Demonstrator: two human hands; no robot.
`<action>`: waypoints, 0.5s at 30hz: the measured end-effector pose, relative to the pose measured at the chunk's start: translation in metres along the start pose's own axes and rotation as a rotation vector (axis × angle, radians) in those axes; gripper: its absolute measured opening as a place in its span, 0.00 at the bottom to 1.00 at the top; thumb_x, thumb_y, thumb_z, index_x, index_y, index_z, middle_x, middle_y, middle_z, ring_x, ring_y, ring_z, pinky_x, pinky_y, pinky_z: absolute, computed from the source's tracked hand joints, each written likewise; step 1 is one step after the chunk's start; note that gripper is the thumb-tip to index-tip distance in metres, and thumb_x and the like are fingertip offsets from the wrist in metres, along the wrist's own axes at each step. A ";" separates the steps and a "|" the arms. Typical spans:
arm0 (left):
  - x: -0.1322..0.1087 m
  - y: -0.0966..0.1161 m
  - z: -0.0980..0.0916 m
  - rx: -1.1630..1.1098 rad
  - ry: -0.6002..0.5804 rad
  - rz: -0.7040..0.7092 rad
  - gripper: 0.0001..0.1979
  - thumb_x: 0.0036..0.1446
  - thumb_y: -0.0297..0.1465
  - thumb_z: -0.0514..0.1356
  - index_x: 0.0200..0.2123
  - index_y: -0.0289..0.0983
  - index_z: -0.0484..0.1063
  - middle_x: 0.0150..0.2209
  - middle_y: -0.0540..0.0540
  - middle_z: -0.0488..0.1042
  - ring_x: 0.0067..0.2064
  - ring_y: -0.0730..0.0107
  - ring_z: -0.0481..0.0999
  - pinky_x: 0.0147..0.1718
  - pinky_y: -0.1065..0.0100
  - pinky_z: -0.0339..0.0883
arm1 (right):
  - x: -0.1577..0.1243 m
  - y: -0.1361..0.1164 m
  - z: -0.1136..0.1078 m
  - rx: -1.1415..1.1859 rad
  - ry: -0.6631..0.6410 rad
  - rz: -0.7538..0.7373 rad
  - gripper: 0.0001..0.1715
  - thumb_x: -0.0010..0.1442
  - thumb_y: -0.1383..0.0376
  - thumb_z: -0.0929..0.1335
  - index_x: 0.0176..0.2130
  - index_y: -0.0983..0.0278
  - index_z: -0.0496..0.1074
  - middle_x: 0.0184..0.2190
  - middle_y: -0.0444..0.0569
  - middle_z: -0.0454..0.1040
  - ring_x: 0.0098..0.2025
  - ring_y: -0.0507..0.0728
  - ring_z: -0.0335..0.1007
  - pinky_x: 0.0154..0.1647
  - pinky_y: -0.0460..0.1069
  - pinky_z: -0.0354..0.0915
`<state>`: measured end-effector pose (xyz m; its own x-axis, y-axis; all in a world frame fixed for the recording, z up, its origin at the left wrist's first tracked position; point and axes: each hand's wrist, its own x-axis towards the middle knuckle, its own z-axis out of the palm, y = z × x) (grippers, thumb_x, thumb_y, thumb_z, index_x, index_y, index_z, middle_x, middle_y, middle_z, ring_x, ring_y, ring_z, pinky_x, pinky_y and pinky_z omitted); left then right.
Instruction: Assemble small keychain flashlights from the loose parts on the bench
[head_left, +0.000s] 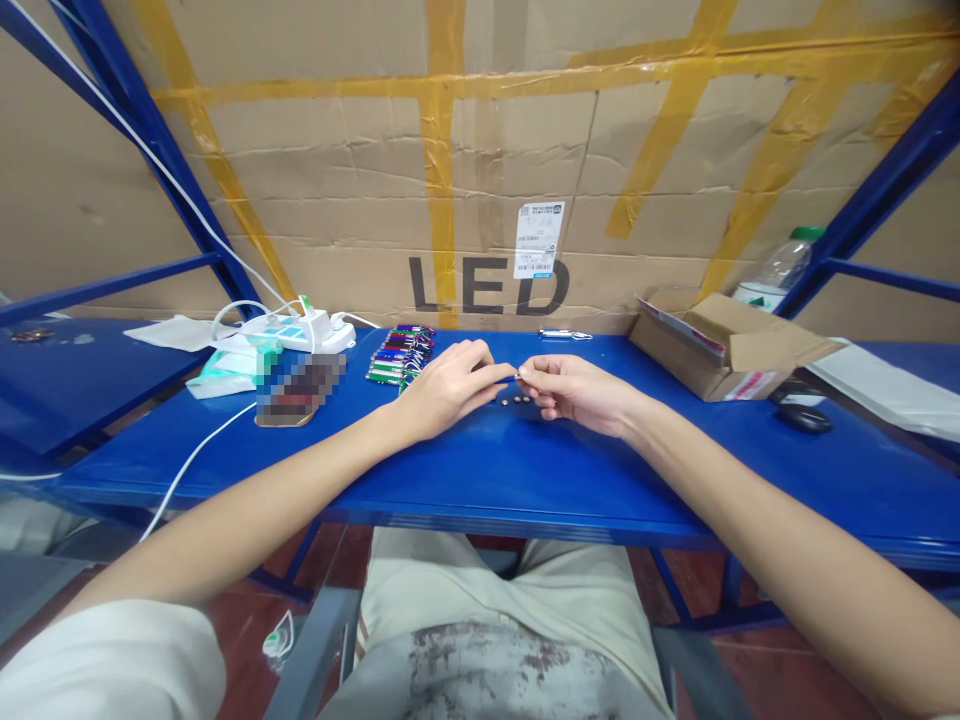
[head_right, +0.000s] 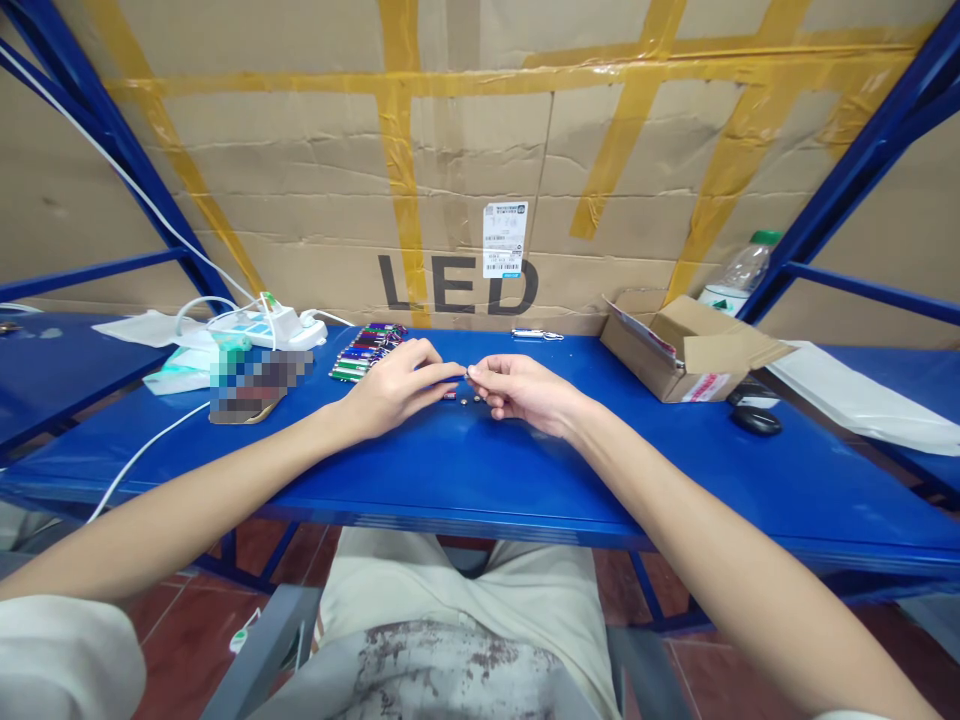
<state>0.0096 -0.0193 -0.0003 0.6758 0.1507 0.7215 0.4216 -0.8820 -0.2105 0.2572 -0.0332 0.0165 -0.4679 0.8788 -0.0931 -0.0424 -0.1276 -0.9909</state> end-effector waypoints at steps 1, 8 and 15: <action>0.000 0.000 0.000 -0.044 -0.007 -0.025 0.12 0.78 0.33 0.58 0.56 0.37 0.77 0.41 0.42 0.73 0.42 0.62 0.73 0.44 0.61 0.72 | 0.001 0.002 0.000 -0.029 0.022 -0.040 0.31 0.47 0.49 0.86 0.34 0.64 0.74 0.27 0.40 0.71 0.25 0.47 0.59 0.25 0.44 0.60; -0.003 -0.005 0.004 -0.209 -0.047 -0.179 0.13 0.76 0.35 0.60 0.56 0.38 0.80 0.41 0.43 0.73 0.43 0.62 0.75 0.47 0.62 0.73 | 0.009 0.011 0.001 -0.282 0.143 -0.282 0.30 0.53 0.42 0.82 0.36 0.63 0.76 0.32 0.48 0.81 0.27 0.52 0.71 0.29 0.49 0.73; -0.002 -0.006 0.003 -0.230 -0.025 -0.208 0.13 0.76 0.37 0.60 0.54 0.38 0.81 0.40 0.43 0.75 0.43 0.62 0.77 0.46 0.62 0.73 | 0.012 0.012 -0.004 -0.321 0.105 -0.357 0.29 0.53 0.43 0.82 0.37 0.63 0.78 0.34 0.49 0.83 0.32 0.56 0.79 0.37 0.53 0.78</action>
<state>0.0074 -0.0134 -0.0028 0.6049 0.3471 0.7167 0.4062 -0.9086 0.0972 0.2544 -0.0228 0.0027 -0.3816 0.8856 0.2649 0.0985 0.3239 -0.9410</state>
